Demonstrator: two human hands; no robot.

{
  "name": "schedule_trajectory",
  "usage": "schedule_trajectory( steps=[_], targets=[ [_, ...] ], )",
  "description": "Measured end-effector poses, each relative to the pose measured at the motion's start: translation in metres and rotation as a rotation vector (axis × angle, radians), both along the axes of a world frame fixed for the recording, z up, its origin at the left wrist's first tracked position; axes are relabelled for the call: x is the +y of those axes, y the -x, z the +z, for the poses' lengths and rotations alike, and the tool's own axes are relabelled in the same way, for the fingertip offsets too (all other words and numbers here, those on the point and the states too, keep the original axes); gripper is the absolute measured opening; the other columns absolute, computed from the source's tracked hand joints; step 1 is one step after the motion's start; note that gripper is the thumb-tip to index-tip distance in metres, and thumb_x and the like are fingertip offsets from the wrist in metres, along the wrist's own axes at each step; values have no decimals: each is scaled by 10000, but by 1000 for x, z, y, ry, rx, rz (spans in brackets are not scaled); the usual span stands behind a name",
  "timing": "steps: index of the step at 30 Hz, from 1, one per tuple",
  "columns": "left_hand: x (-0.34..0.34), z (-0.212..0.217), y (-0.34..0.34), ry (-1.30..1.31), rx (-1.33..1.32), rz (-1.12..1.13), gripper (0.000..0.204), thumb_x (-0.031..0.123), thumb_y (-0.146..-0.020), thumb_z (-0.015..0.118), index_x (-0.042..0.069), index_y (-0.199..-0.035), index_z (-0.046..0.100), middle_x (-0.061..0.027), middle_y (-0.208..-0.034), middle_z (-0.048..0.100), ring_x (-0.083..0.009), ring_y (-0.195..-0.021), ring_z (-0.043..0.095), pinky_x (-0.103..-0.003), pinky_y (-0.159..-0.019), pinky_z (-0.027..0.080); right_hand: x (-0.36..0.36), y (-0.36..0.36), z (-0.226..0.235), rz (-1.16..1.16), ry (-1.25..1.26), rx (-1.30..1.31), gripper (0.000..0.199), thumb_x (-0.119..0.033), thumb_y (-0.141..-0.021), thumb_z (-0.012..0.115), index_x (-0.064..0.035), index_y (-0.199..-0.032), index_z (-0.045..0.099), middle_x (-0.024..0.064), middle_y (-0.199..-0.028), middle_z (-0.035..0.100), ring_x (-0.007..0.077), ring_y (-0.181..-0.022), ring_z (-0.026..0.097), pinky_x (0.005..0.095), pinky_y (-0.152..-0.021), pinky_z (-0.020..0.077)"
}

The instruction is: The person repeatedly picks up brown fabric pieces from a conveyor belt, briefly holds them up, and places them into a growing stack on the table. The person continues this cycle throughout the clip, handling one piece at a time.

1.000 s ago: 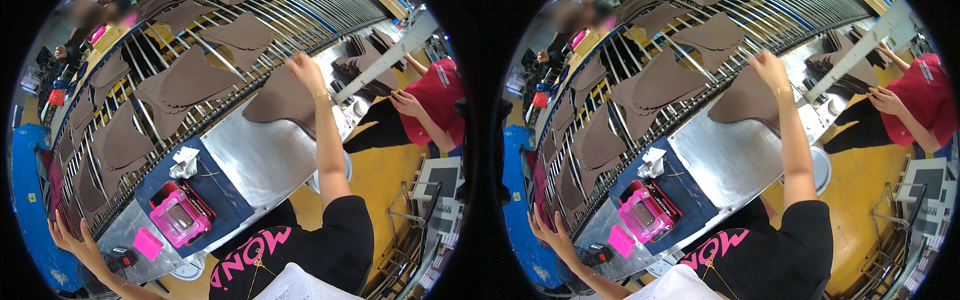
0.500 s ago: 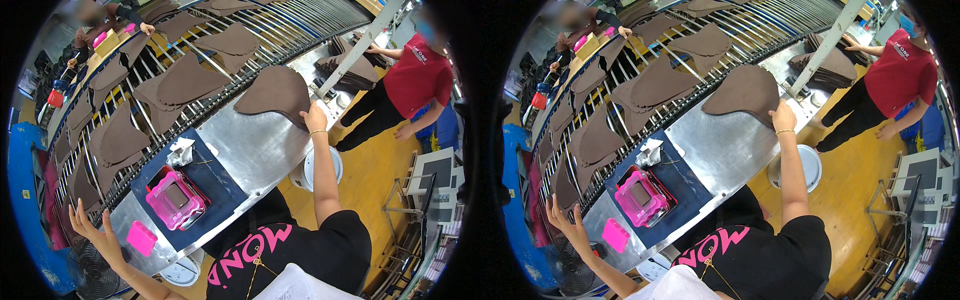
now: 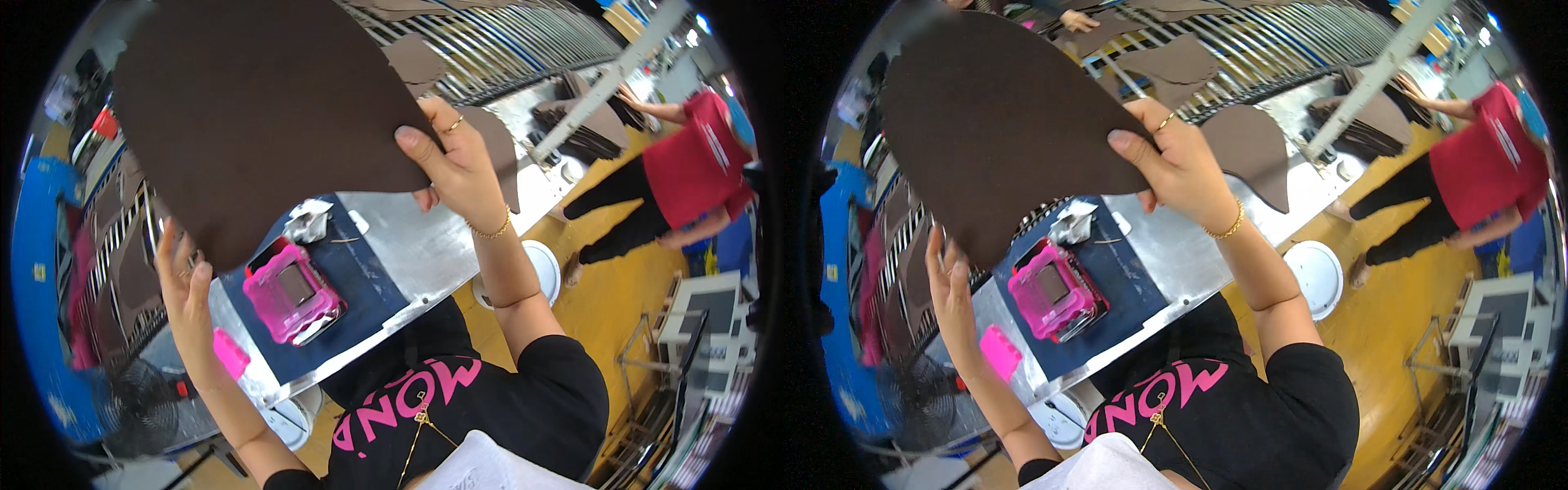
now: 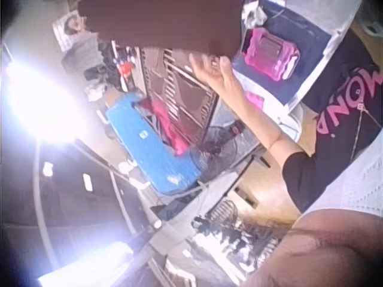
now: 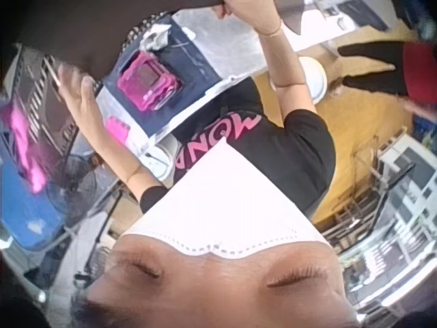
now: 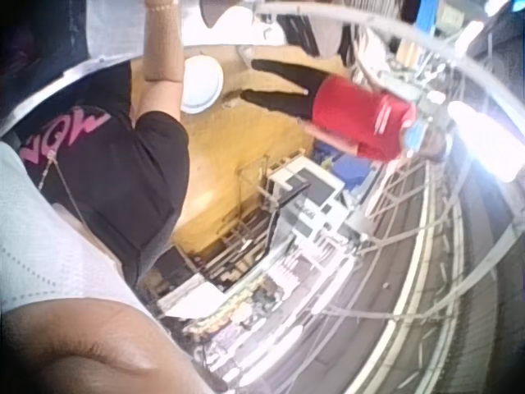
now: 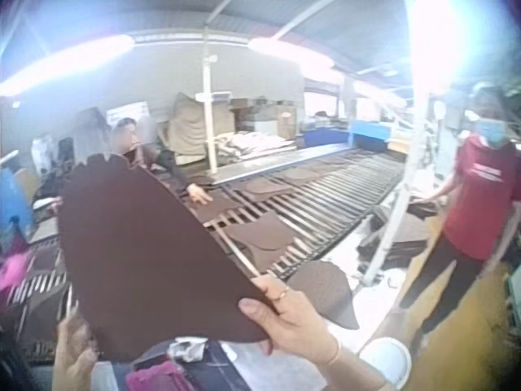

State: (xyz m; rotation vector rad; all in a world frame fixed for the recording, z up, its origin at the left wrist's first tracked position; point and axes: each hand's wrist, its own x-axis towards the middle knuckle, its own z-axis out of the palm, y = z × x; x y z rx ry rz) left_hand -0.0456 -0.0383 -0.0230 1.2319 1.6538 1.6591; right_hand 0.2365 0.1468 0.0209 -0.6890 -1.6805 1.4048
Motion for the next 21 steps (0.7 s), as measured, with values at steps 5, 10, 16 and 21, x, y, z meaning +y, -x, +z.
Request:
schedule_trajectory(
  steps=[5,10,16,21],
  targets=[
    [-39,29,6,38,77,300,247,223,-966,546,-9,-1025,605,-69,-776,661,-140,-499,611,-216,-397,404,-12,53,-47,216,-172,50,234,-191,-914,618,-36,-1060,522,60,-707,619,150,-544,594,266,-506,450],
    [-107,51,34,148,213,486,247,189,-946,587,-30,-1058,610,-61,-814,658,-96,-558,611,-190,-443,423,-31,93,-74,395,-411,-205,258,-183,-841,687,-40,-1024,573,127,-758,650,305,-748,617,326,-675,478],
    [-145,41,40,134,213,498,217,164,-942,592,-29,-1037,619,-65,-813,668,-95,-648,643,-173,-514,460,-48,117,-98,394,-635,-170,213,-193,-798,708,-53,-948,651,112,-684,634,290,-721,585,375,-738,474],
    [-154,17,46,242,190,503,170,149,-946,579,-13,-979,620,-58,-768,659,-96,-628,639,-181,-503,458,-45,117,-107,368,-874,-149,199,-200,-790,710,-76,-938,663,84,-574,577,261,-651,544,353,-792,433]
  ],
)
